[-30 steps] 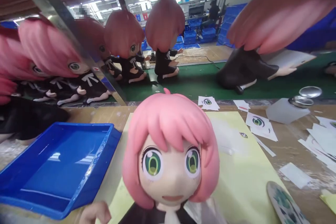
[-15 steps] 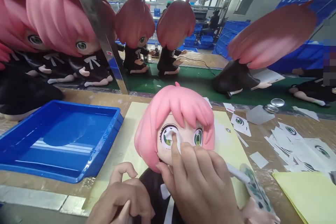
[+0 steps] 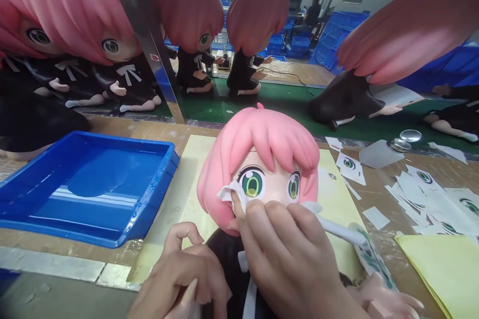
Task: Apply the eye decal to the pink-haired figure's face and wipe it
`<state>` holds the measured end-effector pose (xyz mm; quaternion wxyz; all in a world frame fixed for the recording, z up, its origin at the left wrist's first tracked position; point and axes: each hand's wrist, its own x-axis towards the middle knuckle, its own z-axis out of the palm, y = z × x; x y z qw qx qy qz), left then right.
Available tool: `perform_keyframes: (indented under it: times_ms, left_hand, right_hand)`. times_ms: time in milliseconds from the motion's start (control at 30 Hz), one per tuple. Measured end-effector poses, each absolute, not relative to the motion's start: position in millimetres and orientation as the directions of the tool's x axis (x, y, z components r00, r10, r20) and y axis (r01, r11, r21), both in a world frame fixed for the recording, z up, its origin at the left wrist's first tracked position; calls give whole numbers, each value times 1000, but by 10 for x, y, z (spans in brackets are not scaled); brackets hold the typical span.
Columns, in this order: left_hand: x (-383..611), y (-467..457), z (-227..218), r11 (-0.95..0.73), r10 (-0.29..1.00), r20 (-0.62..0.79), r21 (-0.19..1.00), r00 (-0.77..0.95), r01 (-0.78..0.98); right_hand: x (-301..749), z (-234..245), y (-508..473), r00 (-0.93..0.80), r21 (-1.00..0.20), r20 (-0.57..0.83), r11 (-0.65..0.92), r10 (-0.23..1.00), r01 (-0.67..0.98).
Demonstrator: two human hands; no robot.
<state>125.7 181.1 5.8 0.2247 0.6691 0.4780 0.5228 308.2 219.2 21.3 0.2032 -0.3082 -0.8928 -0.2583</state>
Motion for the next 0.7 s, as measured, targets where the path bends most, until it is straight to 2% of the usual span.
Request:
perform_keyframes:
  times_ms: [100, 233, 367, 433, 567, 700]
  left_hand:
    - [1247, 1759, 39, -472, 865, 501, 793, 29, 386]
    - [1230, 1664, 4, -571, 821, 543, 764, 180, 300]
    - [1250, 1619, 16, -568, 821, 545, 756, 167, 324]
    - [1268, 1614, 26, -565, 823, 544, 758, 161, 325]
    - [1307, 1623, 30, -551, 833, 527, 764, 167, 337]
    - [1318, 1638, 21, -595, 799, 591, 754, 108, 279]
  right_hand:
    - [3097, 211, 2166, -735, 330, 542, 701, 408, 633]
    - [3148, 205, 2080, -740, 315, 539, 719, 402, 620]
    - [3188, 187, 1986, -733, 185, 523, 782, 435, 596]
    - [3174, 182, 1976, -693, 164, 558, 758, 456, 631]
    - [3074, 179, 2043, -601, 291, 627, 566, 496, 771]
    - [3017, 165, 2063, -588, 371, 598, 462, 545, 805]
